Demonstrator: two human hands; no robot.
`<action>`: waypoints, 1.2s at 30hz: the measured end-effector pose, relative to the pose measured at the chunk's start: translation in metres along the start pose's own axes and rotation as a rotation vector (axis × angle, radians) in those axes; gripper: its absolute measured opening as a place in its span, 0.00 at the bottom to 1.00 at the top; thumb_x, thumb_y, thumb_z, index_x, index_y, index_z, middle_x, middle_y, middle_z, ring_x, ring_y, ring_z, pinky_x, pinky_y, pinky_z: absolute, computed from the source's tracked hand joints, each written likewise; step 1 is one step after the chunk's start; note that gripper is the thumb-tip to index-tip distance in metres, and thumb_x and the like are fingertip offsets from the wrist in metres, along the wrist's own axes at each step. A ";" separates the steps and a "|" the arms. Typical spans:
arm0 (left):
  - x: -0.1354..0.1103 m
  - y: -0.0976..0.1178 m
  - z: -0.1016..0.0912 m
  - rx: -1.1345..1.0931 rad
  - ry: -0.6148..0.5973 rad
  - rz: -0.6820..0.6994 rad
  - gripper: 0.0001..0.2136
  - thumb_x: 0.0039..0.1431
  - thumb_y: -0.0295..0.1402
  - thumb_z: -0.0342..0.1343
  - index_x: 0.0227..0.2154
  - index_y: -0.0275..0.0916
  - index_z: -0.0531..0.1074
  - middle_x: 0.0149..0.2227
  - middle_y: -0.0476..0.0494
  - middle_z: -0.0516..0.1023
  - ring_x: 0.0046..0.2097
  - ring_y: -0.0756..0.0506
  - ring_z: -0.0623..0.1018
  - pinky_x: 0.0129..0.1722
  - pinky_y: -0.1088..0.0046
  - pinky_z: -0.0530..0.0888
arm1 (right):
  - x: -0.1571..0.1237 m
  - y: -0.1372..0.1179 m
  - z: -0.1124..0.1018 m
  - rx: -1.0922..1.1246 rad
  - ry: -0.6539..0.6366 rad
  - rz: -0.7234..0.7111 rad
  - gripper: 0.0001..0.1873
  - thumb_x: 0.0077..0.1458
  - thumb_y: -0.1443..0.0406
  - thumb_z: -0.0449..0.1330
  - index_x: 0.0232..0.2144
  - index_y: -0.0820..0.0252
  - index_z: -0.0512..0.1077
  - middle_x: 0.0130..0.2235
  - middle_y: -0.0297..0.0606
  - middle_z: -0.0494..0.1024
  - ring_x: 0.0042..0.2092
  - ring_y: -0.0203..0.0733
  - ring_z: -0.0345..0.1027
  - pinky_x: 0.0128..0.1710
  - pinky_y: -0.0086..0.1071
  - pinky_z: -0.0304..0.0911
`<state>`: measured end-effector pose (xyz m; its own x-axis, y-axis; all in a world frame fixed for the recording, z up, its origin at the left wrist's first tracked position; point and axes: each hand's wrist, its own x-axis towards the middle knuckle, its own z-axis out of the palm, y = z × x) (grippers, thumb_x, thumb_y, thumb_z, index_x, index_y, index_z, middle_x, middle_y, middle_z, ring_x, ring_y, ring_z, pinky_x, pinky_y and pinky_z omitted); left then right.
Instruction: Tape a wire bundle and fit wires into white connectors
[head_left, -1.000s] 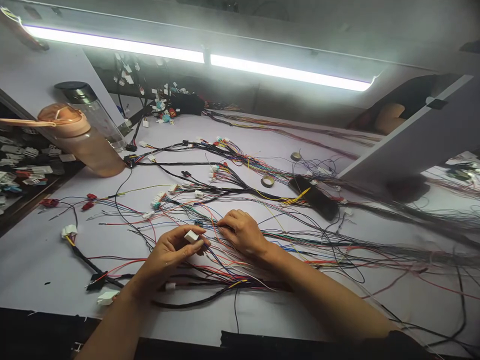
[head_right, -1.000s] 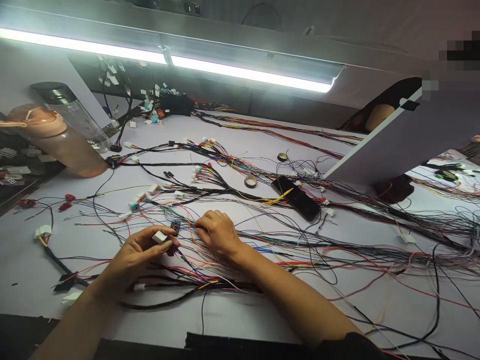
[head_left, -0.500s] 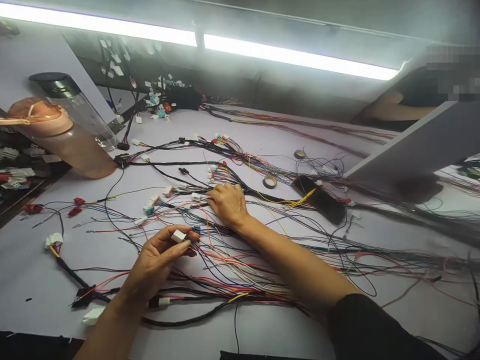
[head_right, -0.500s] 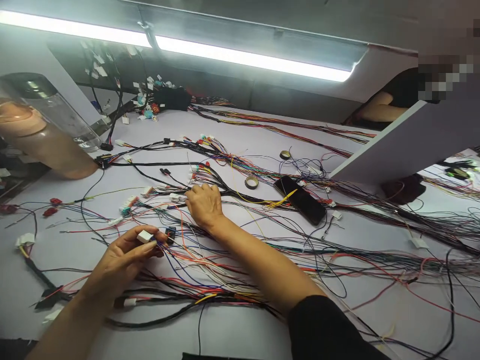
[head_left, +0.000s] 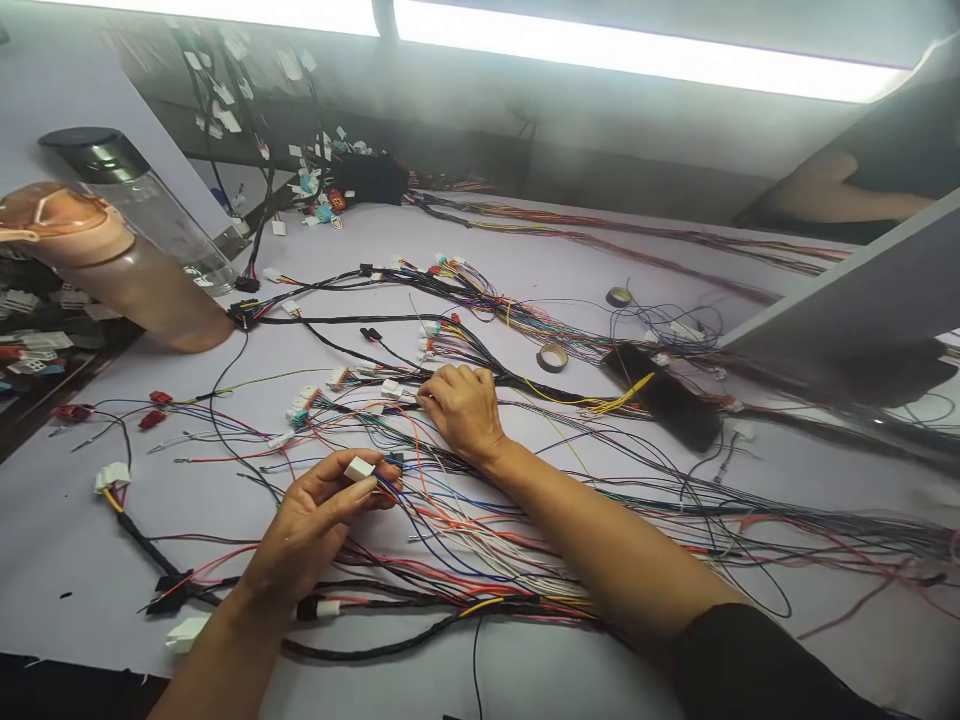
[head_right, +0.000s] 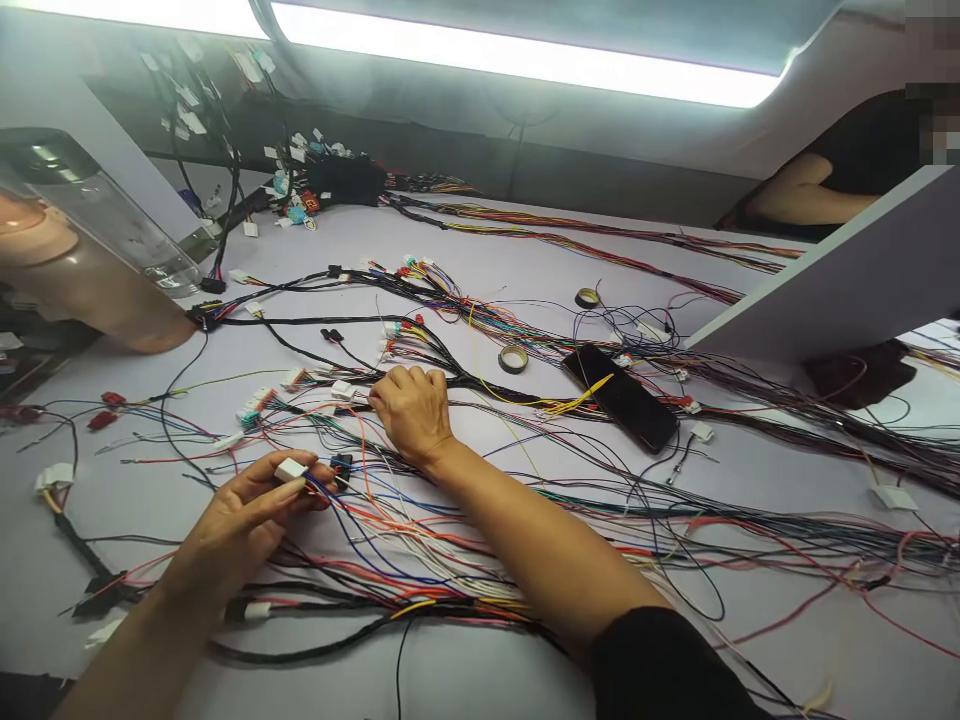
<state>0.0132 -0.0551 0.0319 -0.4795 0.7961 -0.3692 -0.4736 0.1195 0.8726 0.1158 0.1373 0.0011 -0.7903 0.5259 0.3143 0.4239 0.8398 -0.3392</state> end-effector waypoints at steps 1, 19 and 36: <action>0.001 0.000 -0.001 -0.003 -0.003 -0.008 0.16 0.45 0.36 0.71 0.38 0.40 0.80 0.35 0.39 0.83 0.40 0.42 0.81 0.40 0.69 0.78 | 0.000 0.000 0.000 0.010 0.008 -0.006 0.09 0.67 0.60 0.55 0.38 0.54 0.75 0.41 0.35 0.78 0.44 0.41 0.64 0.43 0.39 0.44; 0.007 -0.004 -0.004 -0.009 0.038 0.032 0.15 0.51 0.39 0.68 0.40 0.38 0.81 0.34 0.42 0.80 0.33 0.50 0.76 0.35 0.76 0.75 | -0.001 0.000 -0.001 0.047 0.033 -0.078 0.12 0.68 0.60 0.53 0.38 0.55 0.75 0.40 0.34 0.80 0.42 0.39 0.66 0.45 0.39 0.43; 0.005 -0.003 -0.005 -0.016 0.048 0.016 0.15 0.51 0.37 0.68 0.42 0.38 0.80 0.40 0.38 0.82 0.38 0.45 0.79 0.38 0.71 0.77 | -0.003 -0.002 0.002 -0.029 -0.027 -0.181 0.11 0.65 0.63 0.56 0.46 0.51 0.76 0.48 0.38 0.76 0.47 0.45 0.61 0.46 0.43 0.44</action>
<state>0.0086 -0.0544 0.0258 -0.5221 0.7682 -0.3705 -0.4768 0.0974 0.8736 0.1164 0.1339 -0.0010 -0.8662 0.3625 0.3440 0.2859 0.9241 -0.2538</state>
